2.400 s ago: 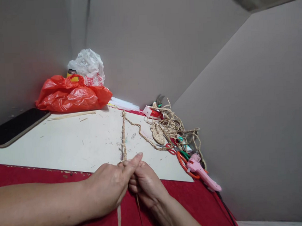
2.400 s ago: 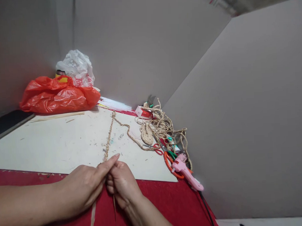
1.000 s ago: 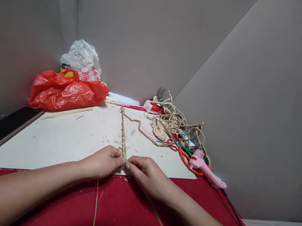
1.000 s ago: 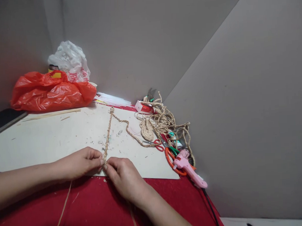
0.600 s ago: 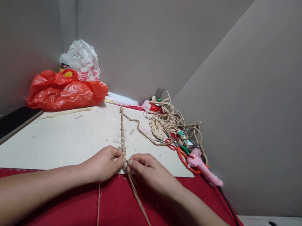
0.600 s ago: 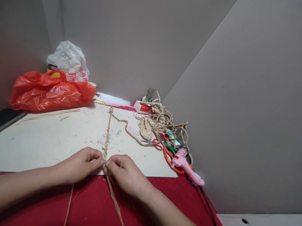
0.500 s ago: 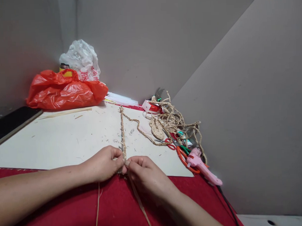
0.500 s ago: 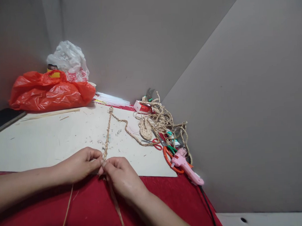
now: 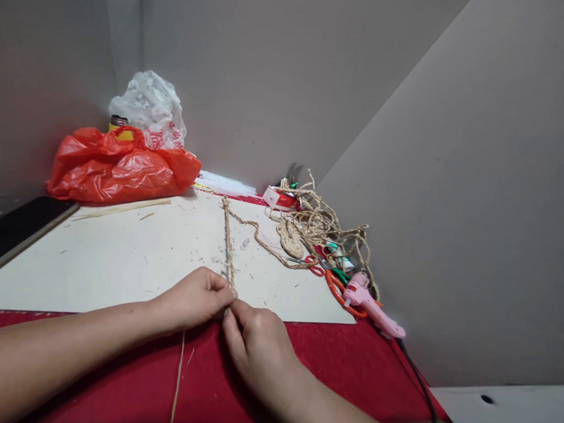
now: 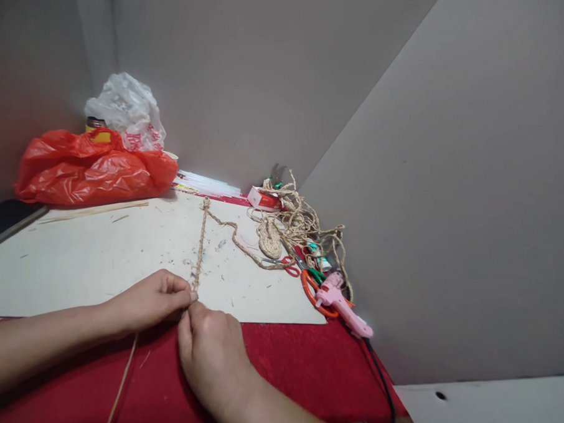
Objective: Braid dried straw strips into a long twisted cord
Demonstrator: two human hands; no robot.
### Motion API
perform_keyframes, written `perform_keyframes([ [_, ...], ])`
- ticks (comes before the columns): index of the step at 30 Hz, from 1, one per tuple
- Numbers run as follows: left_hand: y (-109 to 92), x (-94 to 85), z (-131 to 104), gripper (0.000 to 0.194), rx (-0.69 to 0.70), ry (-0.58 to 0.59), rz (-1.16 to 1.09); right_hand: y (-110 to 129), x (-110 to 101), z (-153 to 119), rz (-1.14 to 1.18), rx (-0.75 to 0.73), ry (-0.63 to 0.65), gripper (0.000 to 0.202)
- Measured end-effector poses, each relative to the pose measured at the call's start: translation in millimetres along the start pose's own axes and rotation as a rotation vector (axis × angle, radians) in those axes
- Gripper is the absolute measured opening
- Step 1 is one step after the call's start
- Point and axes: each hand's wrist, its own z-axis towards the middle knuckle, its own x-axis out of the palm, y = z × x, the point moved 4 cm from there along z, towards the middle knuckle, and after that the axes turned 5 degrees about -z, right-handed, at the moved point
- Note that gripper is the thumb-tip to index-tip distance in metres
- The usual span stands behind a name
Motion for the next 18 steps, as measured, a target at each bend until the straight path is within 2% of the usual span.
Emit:
perform_keyframes([
  [3,-1,-0.8,-1,0.029,0.019,0.018,0.027,6,1,-6,-0.132,-0.095,0.005,0.024],
  [5,-1,-1.3,-2,0.027,0.022,0.032,0.036,11,1,-14,-0.180,-0.202,0.059,0.023],
  [8,-1,-2.1,-3,0.025,0.011,0.041,0.042,14,-7,-26,-0.116,-0.316,0.164,0.026],
  [10,-2,-2.3,-3,0.027,0.014,0.055,0.021,7,-23,-26,0.037,-0.263,0.113,0.032],
  [13,-3,-2.8,-2,0.030,0.016,0.077,-0.020,-15,-46,-12,0.289,-0.024,-0.118,0.030],
  [14,-3,-3.0,-2,0.032,0.018,0.081,-0.034,-22,-47,-6,0.398,0.042,-0.131,0.027],
  [15,-4,-2.5,-1,0.033,0.027,0.097,-0.053,-26,-43,1,0.531,0.090,-0.084,0.028],
  [16,-5,-1.3,-1,0.034,0.048,0.129,-0.077,-29,-36,7,0.675,0.125,0.018,0.030],
  [18,-7,1.9,-1,0.035,0.102,0.207,-0.112,-28,-17,15,0.941,0.182,0.282,0.033],
])
